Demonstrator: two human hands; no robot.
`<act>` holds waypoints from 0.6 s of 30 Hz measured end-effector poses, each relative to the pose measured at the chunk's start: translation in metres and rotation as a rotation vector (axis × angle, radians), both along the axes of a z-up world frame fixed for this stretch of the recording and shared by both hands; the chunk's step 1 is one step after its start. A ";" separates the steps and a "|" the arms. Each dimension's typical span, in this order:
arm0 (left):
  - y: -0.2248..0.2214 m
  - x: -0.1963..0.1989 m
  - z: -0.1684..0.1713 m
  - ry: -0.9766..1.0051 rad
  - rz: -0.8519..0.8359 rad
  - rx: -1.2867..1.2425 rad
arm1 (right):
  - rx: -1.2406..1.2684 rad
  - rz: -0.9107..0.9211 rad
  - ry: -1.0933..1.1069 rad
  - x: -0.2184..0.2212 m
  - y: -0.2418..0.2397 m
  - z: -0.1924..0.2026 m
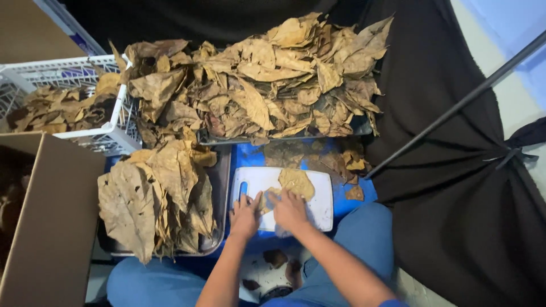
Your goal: Picking up dried leaves from a pile, flattening them on a board, and stacking them neatly.
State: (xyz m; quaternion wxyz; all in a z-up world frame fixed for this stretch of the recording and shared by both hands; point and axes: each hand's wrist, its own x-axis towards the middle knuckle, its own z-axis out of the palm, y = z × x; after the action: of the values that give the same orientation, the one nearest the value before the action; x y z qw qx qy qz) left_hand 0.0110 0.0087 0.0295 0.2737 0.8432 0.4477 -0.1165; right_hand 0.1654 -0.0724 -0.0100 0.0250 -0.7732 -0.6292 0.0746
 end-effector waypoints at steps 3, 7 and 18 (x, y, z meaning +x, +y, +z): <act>-0.002 0.001 -0.007 -0.024 0.025 0.017 | -0.022 -0.134 0.025 0.016 0.005 0.004; -0.001 0.001 -0.021 -0.066 -0.047 0.111 | -0.060 -0.318 0.228 0.049 0.005 0.004; -0.045 0.007 -0.016 -0.168 -0.026 0.211 | 0.393 -0.693 0.829 0.082 -0.013 0.012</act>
State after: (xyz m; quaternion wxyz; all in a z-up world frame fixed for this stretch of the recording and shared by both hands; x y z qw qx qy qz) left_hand 0.0182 -0.0364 0.0133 0.2187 0.8799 0.4219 -0.0014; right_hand 0.2471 -0.0851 0.0024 0.4359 -0.8212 -0.2788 0.2404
